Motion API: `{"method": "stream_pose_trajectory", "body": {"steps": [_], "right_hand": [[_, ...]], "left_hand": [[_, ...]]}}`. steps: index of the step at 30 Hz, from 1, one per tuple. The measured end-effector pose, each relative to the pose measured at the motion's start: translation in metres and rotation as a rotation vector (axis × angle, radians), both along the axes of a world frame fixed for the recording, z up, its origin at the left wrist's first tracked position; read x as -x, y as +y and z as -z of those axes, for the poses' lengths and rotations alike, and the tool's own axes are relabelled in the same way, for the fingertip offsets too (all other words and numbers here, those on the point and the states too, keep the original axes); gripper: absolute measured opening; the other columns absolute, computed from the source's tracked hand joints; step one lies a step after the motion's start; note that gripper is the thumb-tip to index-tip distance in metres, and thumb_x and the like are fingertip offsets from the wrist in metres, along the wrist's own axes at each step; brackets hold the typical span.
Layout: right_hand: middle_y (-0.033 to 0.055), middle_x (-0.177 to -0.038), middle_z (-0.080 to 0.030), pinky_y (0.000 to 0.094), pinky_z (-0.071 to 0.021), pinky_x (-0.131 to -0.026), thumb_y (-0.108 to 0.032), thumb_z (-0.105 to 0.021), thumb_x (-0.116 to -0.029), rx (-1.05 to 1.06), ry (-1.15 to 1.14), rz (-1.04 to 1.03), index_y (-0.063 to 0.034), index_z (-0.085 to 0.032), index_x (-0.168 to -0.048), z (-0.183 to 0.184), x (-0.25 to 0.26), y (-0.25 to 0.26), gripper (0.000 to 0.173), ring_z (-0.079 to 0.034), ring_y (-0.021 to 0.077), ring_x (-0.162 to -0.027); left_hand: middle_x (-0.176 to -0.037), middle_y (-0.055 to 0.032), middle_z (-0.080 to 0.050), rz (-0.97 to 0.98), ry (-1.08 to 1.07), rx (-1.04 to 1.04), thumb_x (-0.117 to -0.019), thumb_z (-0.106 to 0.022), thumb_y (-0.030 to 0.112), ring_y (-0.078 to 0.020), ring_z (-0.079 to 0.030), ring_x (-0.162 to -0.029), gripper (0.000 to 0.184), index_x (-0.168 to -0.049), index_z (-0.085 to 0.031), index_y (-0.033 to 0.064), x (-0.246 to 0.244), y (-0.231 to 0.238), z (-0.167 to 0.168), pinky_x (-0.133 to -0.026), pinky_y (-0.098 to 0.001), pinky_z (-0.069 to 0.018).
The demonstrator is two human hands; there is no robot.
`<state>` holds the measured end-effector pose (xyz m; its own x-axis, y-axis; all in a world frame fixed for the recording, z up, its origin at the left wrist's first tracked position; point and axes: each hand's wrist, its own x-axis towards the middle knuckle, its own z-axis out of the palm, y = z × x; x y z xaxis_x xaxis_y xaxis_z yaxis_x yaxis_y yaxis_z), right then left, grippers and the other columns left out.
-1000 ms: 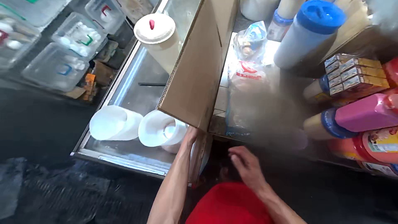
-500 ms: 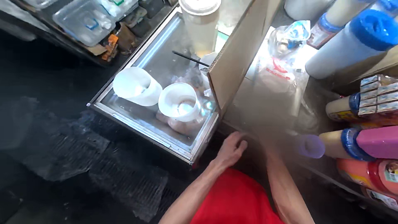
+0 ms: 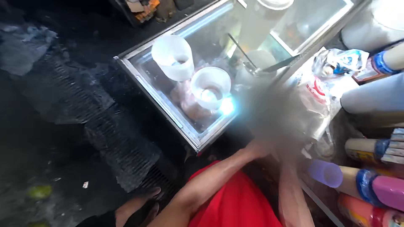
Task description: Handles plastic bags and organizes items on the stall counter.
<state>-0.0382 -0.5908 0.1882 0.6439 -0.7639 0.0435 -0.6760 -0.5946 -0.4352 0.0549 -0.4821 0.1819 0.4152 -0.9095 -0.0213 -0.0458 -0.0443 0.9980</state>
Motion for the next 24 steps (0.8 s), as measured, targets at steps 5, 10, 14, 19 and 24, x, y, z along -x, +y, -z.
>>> {"method": "stream_pose_trajectory", "body": {"steps": [5,10,14,19,24], "right_hand": [[0.0109,-0.084,-0.071,0.0351,-0.0593,-0.072,-0.017,-0.066,-0.097,-0.093,-0.237,-0.047,0.0027,-0.07,-0.1,0.003,0.014,0.008,0.02,-0.069,0.0156,-0.074],[0.0116,-0.092,-0.068,0.0236,-0.0588,-0.074,-0.014,-0.069,-0.0933,-0.104,-0.446,-0.169,0.0025,-0.069,-0.091,-0.004,0.027,0.019,0.017,-0.067,0.0109,-0.083],[0.005,-0.094,-0.07,0.0247,-0.0611,-0.08,-0.007,-0.073,-0.0856,-0.355,-0.626,-0.171,0.0044,-0.063,-0.101,-0.014,0.03,0.042,0.022,-0.069,0.0071,-0.085],[0.0031,-0.098,-0.075,0.025,-0.0627,-0.078,-0.007,-0.067,-0.0924,-0.452,-0.675,-0.349,0.0014,-0.068,-0.105,-0.006,0.034,0.058,0.015,-0.071,0.0064,-0.087],[0.0115,-0.11,-0.065,0.0239,-0.0562,-0.074,-0.028,-0.077,-0.0908,-0.244,-0.624,-0.162,0.0043,-0.062,-0.124,-0.006,0.043,0.058,0.048,-0.063,0.0113,-0.09]], "left_hand": [[-0.147,-0.0151,-0.053,0.037,0.042,-0.078,-0.1067,-0.049,0.028,-0.0218,-0.064,-0.114,0.056,-0.158,-0.036,0.0099,-0.014,-0.009,-0.001,-0.099,-0.0398,-0.054],[-0.142,-0.0135,-0.058,0.049,0.142,-0.085,-0.1094,-0.044,0.027,-0.0195,-0.066,-0.113,0.051,-0.158,-0.038,0.0117,-0.022,-0.011,-0.001,-0.098,-0.0387,-0.054],[-0.141,-0.0188,-0.057,0.042,0.455,-0.021,-0.1064,-0.047,0.029,-0.0209,-0.063,-0.119,0.063,-0.162,-0.025,0.0103,-0.015,0.0,-0.006,-0.1,-0.0409,-0.0542],[-0.1,-0.0082,-0.072,-0.026,0.523,-0.088,-0.1002,-0.057,0.012,-0.0104,-0.065,-0.079,0.047,-0.146,-0.05,0.0063,-0.023,0.015,-0.009,-0.071,-0.0289,-0.0547],[-0.097,-0.007,-0.074,-0.239,0.496,-0.086,-0.0987,-0.058,0.001,-0.0102,-0.069,-0.084,0.024,-0.121,-0.068,0.0014,-0.032,0.034,0.002,-0.08,-0.0299,-0.0587]]}}
